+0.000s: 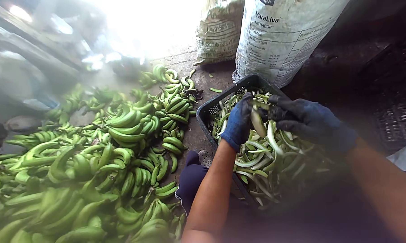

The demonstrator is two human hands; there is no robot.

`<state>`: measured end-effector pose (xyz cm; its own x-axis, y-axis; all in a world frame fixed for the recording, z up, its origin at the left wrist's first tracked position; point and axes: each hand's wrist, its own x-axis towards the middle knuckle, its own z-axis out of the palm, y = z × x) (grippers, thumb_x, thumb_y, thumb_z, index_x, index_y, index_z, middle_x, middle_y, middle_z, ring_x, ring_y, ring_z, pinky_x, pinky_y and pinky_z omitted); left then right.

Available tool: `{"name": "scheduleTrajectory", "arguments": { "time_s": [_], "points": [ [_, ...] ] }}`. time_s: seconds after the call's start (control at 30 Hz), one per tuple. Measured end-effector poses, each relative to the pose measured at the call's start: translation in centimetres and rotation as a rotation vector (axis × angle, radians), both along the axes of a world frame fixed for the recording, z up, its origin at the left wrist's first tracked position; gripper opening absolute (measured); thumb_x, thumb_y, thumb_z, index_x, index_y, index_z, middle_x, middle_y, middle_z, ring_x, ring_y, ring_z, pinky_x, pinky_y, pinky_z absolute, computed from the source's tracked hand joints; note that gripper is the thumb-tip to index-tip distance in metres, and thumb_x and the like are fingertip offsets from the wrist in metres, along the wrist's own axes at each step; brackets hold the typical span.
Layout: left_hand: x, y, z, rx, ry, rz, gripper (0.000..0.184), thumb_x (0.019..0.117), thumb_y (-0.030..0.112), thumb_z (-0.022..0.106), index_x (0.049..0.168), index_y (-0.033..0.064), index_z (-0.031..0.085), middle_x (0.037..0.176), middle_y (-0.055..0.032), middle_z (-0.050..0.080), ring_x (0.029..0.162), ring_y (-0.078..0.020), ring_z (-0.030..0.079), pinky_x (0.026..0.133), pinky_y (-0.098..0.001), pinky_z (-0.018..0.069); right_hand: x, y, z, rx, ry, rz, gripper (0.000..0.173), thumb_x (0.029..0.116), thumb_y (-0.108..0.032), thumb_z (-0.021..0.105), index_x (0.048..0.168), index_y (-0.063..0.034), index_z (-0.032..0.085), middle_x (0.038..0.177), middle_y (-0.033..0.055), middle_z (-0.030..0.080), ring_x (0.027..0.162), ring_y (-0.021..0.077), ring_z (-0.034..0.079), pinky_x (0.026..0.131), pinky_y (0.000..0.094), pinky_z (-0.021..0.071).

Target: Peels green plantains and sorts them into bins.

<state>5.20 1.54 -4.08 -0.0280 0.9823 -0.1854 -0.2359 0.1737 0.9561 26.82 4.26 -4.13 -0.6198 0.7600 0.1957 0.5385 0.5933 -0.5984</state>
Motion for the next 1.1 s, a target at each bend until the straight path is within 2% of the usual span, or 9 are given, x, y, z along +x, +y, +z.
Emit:
{"name": "scheduleTrajectory", "arguments": {
  "time_s": [0.1,0.2,0.37,0.53,0.67,0.8,0.9,1.03,1.1],
  "points": [
    [-0.6,-0.5,0.9,0.005,-0.375,-0.021,0.045,0.1113,0.032,0.020,0.097,0.0150,0.059,0.077,0.0028,0.064,0.069,-0.0055,0.063,0.064,-0.0229,0.0564,0.8,-0.4,-0.5,0.242,-0.055,0.110,0.061,0.0867,-0.045,0.070,0.143,-0.0232,0.061,0.122,0.0144,0.068,0.106,0.0340,0.066,0.086,0.0558,0.0537],
    [-0.7,-0.8,1.6,0.034,-0.528,-0.032,0.052,0.1107,0.029,0.015,0.086,0.0160,0.059,0.071,0.0029,0.063,0.064,-0.0051,0.062,0.060,-0.0209,0.0554,1.4,-0.6,0.1,0.334,-0.043,0.131,0.056,0.0872,-0.043,0.066,0.140,-0.0240,0.065,0.124,0.0164,0.067,0.109,0.0362,0.065,0.086,0.0565,0.0523],
    [-0.2,-3.2,1.9,0.232,0.364,-0.072,0.038,0.1111,0.033,0.031,0.137,0.0140,0.053,0.099,-0.0009,0.063,0.075,-0.0040,0.060,0.064,-0.0240,0.0539,0.6,-0.5,1.4,0.010,-0.059,-0.056,0.053,0.0993,-0.040,0.058,0.150,-0.0262,0.052,0.125,0.0116,0.066,0.110,0.0303,0.065,0.090,0.0549,0.0522],
    [-0.4,-2.6,2.0,0.134,-0.006,-0.107,0.042,0.1105,0.034,0.028,0.142,0.0205,0.052,0.104,-0.0002,0.069,0.081,-0.0081,0.067,0.065,-0.0256,0.0582,1.5,0.8,0.6,-0.175,-0.008,-0.234,0.050,0.1060,-0.049,0.043,0.148,-0.0244,0.053,0.142,0.0048,0.061,0.125,0.0213,0.062,0.105,0.0527,0.0483],
    [-1.0,-0.7,1.7,0.062,-0.314,0.092,0.049,0.1110,0.040,0.020,0.120,0.0124,0.060,0.087,-0.0035,0.067,0.072,-0.0131,0.065,0.063,-0.0308,0.0586,2.0,-1.1,1.5,-0.106,0.029,-0.005,0.052,0.0965,-0.038,0.060,0.146,-0.0215,0.057,0.120,0.0040,0.066,0.103,0.0157,0.064,0.087,0.0417,0.0554],
    [-0.6,-3.0,1.8,0.109,0.012,0.014,0.046,0.1103,0.044,0.023,0.131,0.0231,0.059,0.089,0.0047,0.068,0.064,-0.0023,0.061,0.053,-0.0199,0.0516,0.5,-1.4,0.8,-0.021,-0.031,0.136,0.046,0.0932,-0.039,0.064,0.136,-0.0221,0.067,0.116,0.0046,0.068,0.102,0.0197,0.065,0.084,0.0438,0.0547],
    [-0.4,-3.8,2.1,0.231,0.274,-0.054,0.043,0.1111,0.036,0.026,0.139,0.0186,0.054,0.105,0.0029,0.065,0.079,-0.0018,0.060,0.066,-0.0226,0.0539,0.5,0.6,0.8,-0.063,0.008,-0.013,0.045,0.0981,-0.029,0.065,0.142,-0.0205,0.061,0.128,0.0121,0.064,0.119,0.0298,0.060,0.100,0.0542,0.0481],
    [-1.4,-3.2,1.5,0.256,0.484,0.052,0.051,0.1114,0.040,0.022,0.143,0.0165,0.054,0.126,-0.0046,0.064,0.105,-0.0120,0.063,0.089,-0.0379,0.0550,1.8,3.3,1.0,-0.093,0.134,-0.214,0.044,0.1046,-0.042,0.047,0.138,-0.0164,0.058,0.107,0.0090,0.066,0.091,0.0197,0.065,0.080,0.0478,0.0550],
    [-1.5,-1.7,0.4,0.178,0.511,0.175,0.050,0.1114,0.039,0.026,0.141,0.0116,0.057,0.124,-0.0090,0.066,0.110,-0.0149,0.064,0.097,-0.0402,0.0520,1.4,2.4,1.3,-0.228,0.307,-0.293,0.050,0.1035,-0.044,0.054,0.148,-0.0205,0.050,0.109,0.0039,0.067,0.087,0.0117,0.064,0.079,0.0376,0.0565]
  ]
}}
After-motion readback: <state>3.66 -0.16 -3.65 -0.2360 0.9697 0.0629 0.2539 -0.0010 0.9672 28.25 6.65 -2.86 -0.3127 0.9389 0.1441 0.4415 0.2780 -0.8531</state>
